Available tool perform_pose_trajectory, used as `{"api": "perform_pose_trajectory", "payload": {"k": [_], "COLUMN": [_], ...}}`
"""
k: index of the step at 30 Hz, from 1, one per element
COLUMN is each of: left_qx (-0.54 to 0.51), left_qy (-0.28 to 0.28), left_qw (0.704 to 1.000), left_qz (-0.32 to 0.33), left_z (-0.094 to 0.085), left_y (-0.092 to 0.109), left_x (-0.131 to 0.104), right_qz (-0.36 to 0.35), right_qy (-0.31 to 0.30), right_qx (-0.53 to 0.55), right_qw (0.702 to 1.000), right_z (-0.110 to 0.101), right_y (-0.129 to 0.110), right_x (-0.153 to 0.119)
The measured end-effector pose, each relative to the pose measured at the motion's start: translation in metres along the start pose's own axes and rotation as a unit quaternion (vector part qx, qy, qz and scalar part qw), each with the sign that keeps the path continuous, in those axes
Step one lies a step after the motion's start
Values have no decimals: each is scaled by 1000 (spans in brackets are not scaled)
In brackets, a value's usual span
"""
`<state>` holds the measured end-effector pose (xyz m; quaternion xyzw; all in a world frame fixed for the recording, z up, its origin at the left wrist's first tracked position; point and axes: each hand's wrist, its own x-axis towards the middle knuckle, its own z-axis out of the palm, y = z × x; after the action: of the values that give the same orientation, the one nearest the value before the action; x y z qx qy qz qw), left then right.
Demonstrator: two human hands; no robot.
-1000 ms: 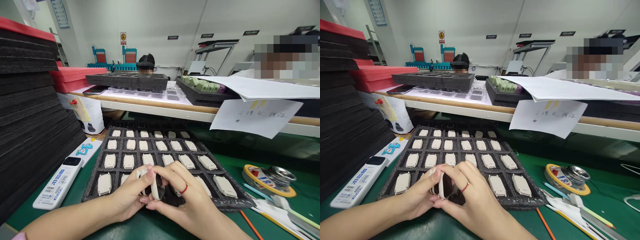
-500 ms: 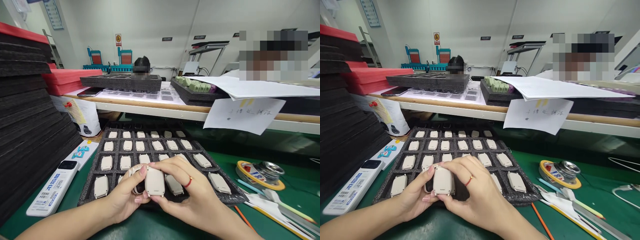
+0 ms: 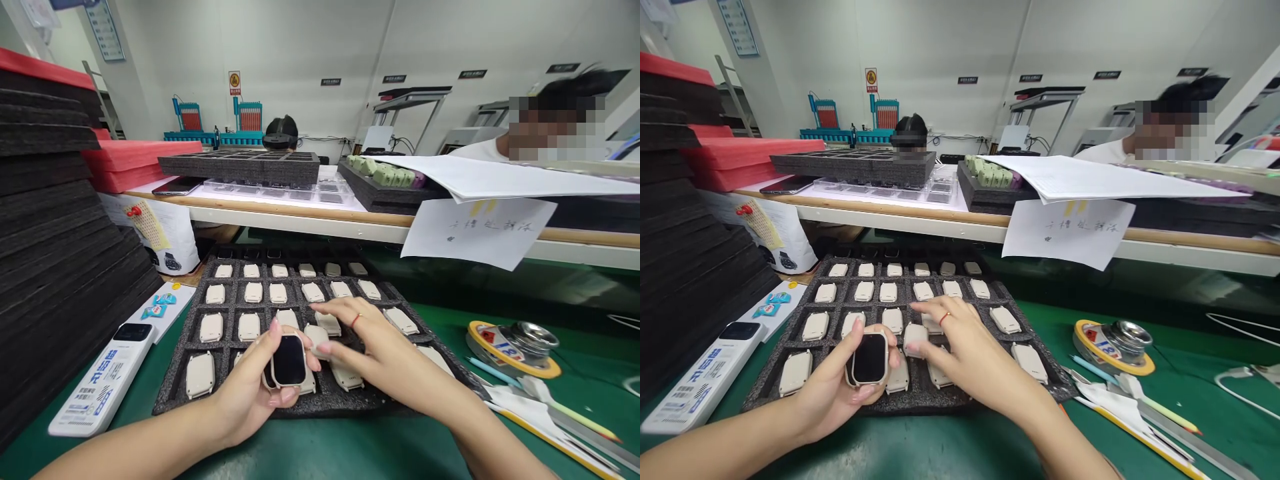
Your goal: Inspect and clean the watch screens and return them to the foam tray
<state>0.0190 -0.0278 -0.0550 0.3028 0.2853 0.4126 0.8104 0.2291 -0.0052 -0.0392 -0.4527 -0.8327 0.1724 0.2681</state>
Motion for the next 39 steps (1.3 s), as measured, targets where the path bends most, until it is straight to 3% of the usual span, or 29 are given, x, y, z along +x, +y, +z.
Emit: {"api": "perform_pose_trajectory", "payload": {"k": [3, 6, 8, 12, 15, 21, 24, 26, 28, 31, 35, 39], "left_qx": [-8, -17, -31, -50, -39, -12, -12, -15, -14, -15, -42, -45], "left_qy": [-11, -5, 0, -16, -24, -16, -18, -19, -18, -18, -13, -3], "left_qw": [1000, 999, 999, 997, 998, 999, 999, 999, 999, 999, 998, 997], "left_qz": [-26, -34, -42, -56, -42, -44, -40, -39, -40, -39, -38, -57], "left_z": [0, -1, -1, -2, -1, 0, 1, 1, 1, 0, -3, -2], "left_y": [-1, -3, -4, -3, -2, 0, 0, 0, 0, -2, -4, -3], "left_x": [1, 2, 3, 3, 3, 2, 1, 1, 0, 1, 2, 2], "right_qz": [-73, -158, -174, -159, -138, -30, -33, -60, -119, -218, -304, -314], "right_qy": [71, 67, 69, 99, 157, 281, 331, 356, 347, 276, 208, 169], "right_qx": [68, 71, 58, 102, 171, 358, 352, 295, 196, 68, 43, 43], "right_qw": [992, 983, 981, 977, 963, 890, 875, 885, 909, 934, 929, 933], "right_z": [-5, 1, 9, 22, 24, 16, 11, 8, 5, 3, 7, 12], "right_y": [-14, -31, -39, -43, -40, -34, -31, -30, -28, -29, -34, -39], "right_x": [-4, -7, -8, -7, -5, -3, -3, -4, -5, -7, -8, -11]}}
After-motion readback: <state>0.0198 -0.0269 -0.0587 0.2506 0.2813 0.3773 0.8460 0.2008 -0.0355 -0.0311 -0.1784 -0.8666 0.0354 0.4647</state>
